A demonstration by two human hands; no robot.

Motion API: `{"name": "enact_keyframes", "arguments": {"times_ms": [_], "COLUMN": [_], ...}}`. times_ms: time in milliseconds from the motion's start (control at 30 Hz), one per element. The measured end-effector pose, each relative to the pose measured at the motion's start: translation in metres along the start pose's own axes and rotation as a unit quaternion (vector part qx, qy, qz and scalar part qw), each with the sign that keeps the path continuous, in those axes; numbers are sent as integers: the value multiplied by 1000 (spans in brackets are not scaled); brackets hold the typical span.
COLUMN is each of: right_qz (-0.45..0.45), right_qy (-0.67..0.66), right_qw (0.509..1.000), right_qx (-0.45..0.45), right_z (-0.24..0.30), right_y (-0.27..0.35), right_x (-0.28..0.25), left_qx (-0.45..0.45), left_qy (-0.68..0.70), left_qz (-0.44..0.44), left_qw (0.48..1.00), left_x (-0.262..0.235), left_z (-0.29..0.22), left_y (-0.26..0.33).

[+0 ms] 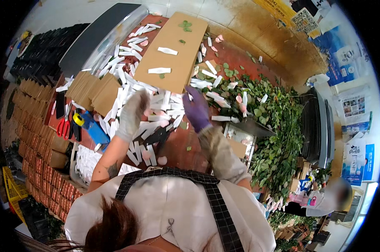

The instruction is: The person picks up a stack of cardboard sheets and inserts white strips into the gaps between the sheets by hand before setting the stack on the table.

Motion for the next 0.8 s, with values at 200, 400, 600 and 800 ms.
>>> {"name": "enact_keyframes", "arguments": {"times_ms": [200, 400, 600, 800], "right_qz": [-95, 92, 213, 218], "right_qy": [427, 399, 465, 121], "right_qw": [897, 912, 842, 966], "right_qx": [-56, -23, -171, -73], "right_z": [38, -8, -22, -9], "right_y": [-149, -223, -86, 10], "right_x": [4, -3, 17, 14], "left_qx": [10, 99, 128, 60], "left_qy": [178, 84, 108, 88], "left_qz": [-28, -256, -191, -66], "left_qw": [984, 958, 967, 992], "left_x": [9, -45, -25, -1], "left_z": [-24, -3, -14, 36], "left_y": [-58, -33, -15, 6]}}
Point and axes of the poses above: each hand's wrist, its own y-axis away from the middle knuckle, its own x-axis out of the palm, z = x × y, the point moved 4 cm from there along -y, towards the middle knuckle, and after that the axes turned 11 degrees about z, right-handed, at the moved point
